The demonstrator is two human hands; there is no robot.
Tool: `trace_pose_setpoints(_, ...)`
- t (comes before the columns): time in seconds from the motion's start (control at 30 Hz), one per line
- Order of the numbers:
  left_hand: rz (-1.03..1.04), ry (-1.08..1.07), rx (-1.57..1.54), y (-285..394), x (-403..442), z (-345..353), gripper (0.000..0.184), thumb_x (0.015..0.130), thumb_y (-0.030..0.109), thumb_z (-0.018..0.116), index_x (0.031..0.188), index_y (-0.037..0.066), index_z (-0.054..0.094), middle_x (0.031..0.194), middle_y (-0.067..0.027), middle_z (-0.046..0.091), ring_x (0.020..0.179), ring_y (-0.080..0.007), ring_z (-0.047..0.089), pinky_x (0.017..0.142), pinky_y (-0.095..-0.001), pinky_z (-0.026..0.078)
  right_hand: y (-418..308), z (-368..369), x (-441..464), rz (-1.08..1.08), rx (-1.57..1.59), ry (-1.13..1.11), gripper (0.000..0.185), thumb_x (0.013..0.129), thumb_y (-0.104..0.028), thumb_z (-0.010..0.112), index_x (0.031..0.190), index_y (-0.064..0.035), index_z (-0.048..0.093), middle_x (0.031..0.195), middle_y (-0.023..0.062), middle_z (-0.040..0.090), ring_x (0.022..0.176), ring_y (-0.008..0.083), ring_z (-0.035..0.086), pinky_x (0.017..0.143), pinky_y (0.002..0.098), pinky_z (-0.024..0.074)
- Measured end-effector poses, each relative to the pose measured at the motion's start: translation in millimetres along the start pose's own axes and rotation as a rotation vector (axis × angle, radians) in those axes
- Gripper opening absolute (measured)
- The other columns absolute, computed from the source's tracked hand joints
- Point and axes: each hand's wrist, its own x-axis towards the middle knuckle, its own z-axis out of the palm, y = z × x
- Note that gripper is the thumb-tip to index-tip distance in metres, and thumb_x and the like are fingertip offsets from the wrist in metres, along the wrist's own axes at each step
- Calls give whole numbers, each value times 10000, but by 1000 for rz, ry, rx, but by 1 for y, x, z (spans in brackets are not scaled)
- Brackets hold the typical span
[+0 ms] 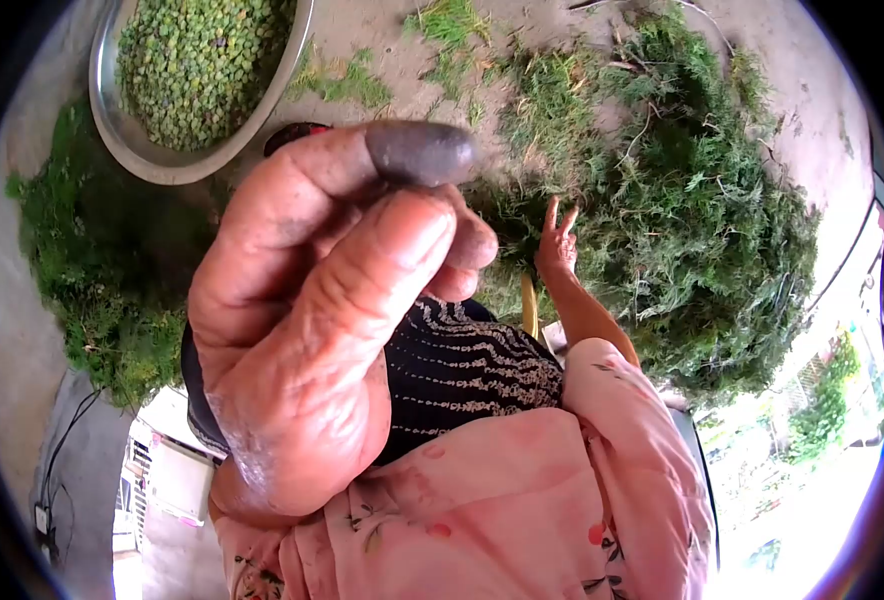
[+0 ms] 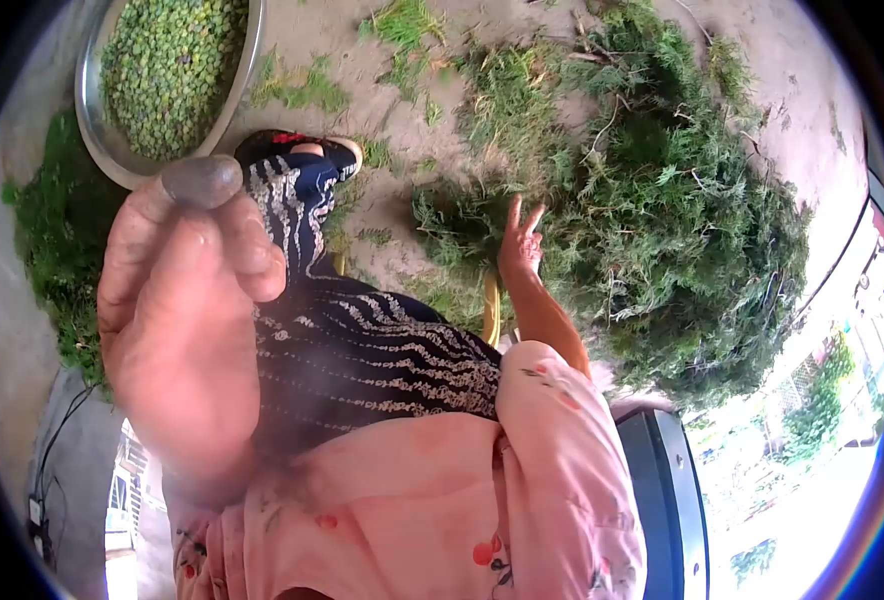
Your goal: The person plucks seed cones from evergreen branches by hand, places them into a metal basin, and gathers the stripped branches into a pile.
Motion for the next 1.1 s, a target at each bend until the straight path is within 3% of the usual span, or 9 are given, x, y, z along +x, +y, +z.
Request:
trace_pose_setpoints(0.13, -23, -23, 21, 3, 3, 1, 231, 842, 84, 442, 1040, -17, 507, 813, -66, 517, 712, -110, 459, 648, -236, 381, 4, -5, 23, 112, 110, -93, 1019, 652, -73, 641, 1365, -210, -74, 1166, 240, 388, 888, 342, 558, 740, 389, 480)
trace_pose_setpoints(0.17, -37, -16, 13, 3, 2, 3, 230, 842, 83, 442, 1039, -15, 508, 814, -64, 517, 711, -110, 458, 648, -236, 378, 6, -11, 16, 117, 128, -32, 795, 704, -66, 577, 1359, -186, 143, 1040, 200, 467, 897, 322, 561, 750, 394, 472)
trace_pose_setpoints(0.23, -27, -20, 5, 3, 2, 3, 229, 841, 83, 442, 1039, -12, 510, 817, -63, 518, 710, -110, 454, 654, -236, 373, 20, -8, 14, 30, 63, -44, 580, 701, -111, 577, 1242, -168, 378, 1019, 185, 485, 894, 335, 556, 745, 405, 464)
trace_pose_setpoints(0.5, -24, -26, -33, 6, -1, 6, 247, 835, 68, 430, 1057, -13, 502, 851, -79, 523, 715, -120, 437, 671, -242, 359, 102, -156, -68, -7, -12, 245, 571, 617, -127, 673, 1154, -160, 481, 1018, 128, 523, 907, 295, 544, 741, 393, 469)
trace_pose_setpoints(0.63, 38, 22, -111, 7, 0, 0, 190, 825, 69, 547, 988, -28, 557, 800, -64, 580, 699, -125, 547, 612, -226, 428, 243, -216, -120, 362, -225, 515, 568, 679, -165, 658, 1204, -196, 443, 1104, 102, 505, 962, 273, 533, 751, 374, 473)
trace_pose_setpoints(0.7, 52, 87, -132, 6, -1, -4, 187, 824, 64, 544, 987, -25, 558, 803, -67, 582, 700, -131, 552, 602, -230, 427, 347, -219, -136, 853, -484, 225, 637, 758, -224, 588, 1309, -226, 268, 1225, 143, 385, 969, 324, 525, 750, 414, 467)
trace_pose_setpoints(0.77, 69, 76, -135, 8, -1, -1, 191, 825, 66, 542, 993, -24, 555, 813, -67, 583, 700, -131, 551, 603, -231, 426, 400, -220, -135, 1069, -683, 376, 534, 789, -289, 554, 1265, -221, 320, 1238, 139, 363, 987, 335, 515, 748, 452, 464)
trace_pose_setpoints(0.87, 93, 86, -75, 10, -1, -3, 209, 827, 71, 536, 1015, -19, 543, 846, -66, 583, 700, -127, 546, 602, -230, 421, 335, -245, -57, 839, -272, 253, 410, 768, -279, 590, 1140, -173, 452, 1201, 118, 407, 1050, 310, 482, 789, 437, 457)
trace_pose_setpoints(1.1, 15, 128, -198, 12, -4, 4, 276, 816, 35, 526, 1077, -41, 481, 808, -122, 561, 674, -153, 516, 624, -262, 420, 77, -269, 174, -254, 152, 947, 710, 707, -192, 640, 1320, -166, 283, 1373, 162, 214, 1211, 374, 283, 954, 420, 332)
